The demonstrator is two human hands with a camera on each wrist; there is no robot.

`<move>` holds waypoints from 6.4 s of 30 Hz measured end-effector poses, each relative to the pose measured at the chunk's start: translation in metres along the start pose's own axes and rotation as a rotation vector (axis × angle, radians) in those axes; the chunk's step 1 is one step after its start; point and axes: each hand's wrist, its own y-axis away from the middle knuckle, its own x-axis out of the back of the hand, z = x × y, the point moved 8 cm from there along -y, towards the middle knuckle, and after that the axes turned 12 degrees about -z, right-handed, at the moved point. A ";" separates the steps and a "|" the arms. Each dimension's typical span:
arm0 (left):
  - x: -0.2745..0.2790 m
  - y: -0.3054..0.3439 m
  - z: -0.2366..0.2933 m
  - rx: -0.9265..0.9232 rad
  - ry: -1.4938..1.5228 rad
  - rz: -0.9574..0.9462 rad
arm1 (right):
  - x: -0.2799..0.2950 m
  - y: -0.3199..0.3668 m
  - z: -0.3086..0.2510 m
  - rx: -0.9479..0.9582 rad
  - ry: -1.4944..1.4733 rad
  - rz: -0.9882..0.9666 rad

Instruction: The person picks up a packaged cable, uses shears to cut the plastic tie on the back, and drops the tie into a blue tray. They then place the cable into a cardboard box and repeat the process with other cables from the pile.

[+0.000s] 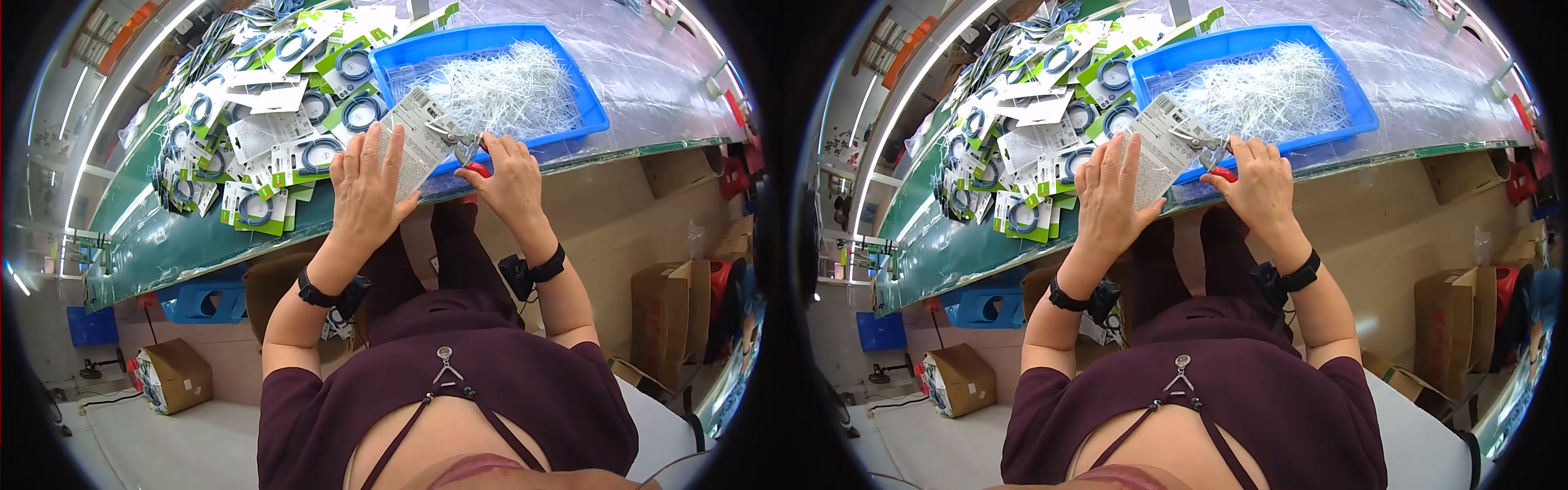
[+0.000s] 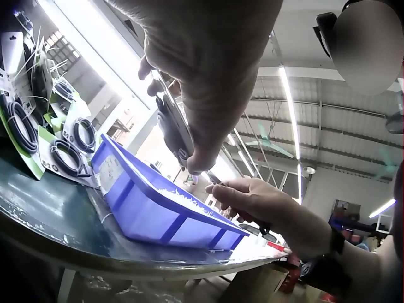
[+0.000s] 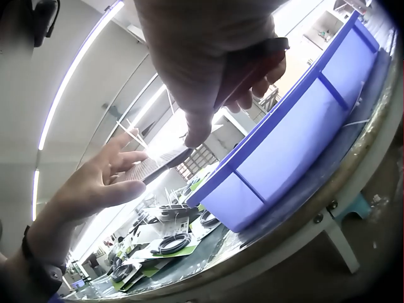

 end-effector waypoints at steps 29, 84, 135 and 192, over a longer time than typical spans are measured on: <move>-0.021 -0.015 -0.005 -0.018 0.045 0.003 | 0.003 0.019 0.002 0.068 0.060 -0.130; -0.056 -0.028 -0.030 0.082 2.372 -0.311 | 0.032 0.009 0.026 0.074 -0.385 0.086; -0.058 -0.011 -0.017 -0.222 1.829 -0.122 | 0.030 -0.006 0.010 0.113 -0.831 -0.127; -0.058 0.053 -0.012 -0.052 1.866 -0.214 | 0.025 -0.035 -0.051 0.318 -0.884 0.183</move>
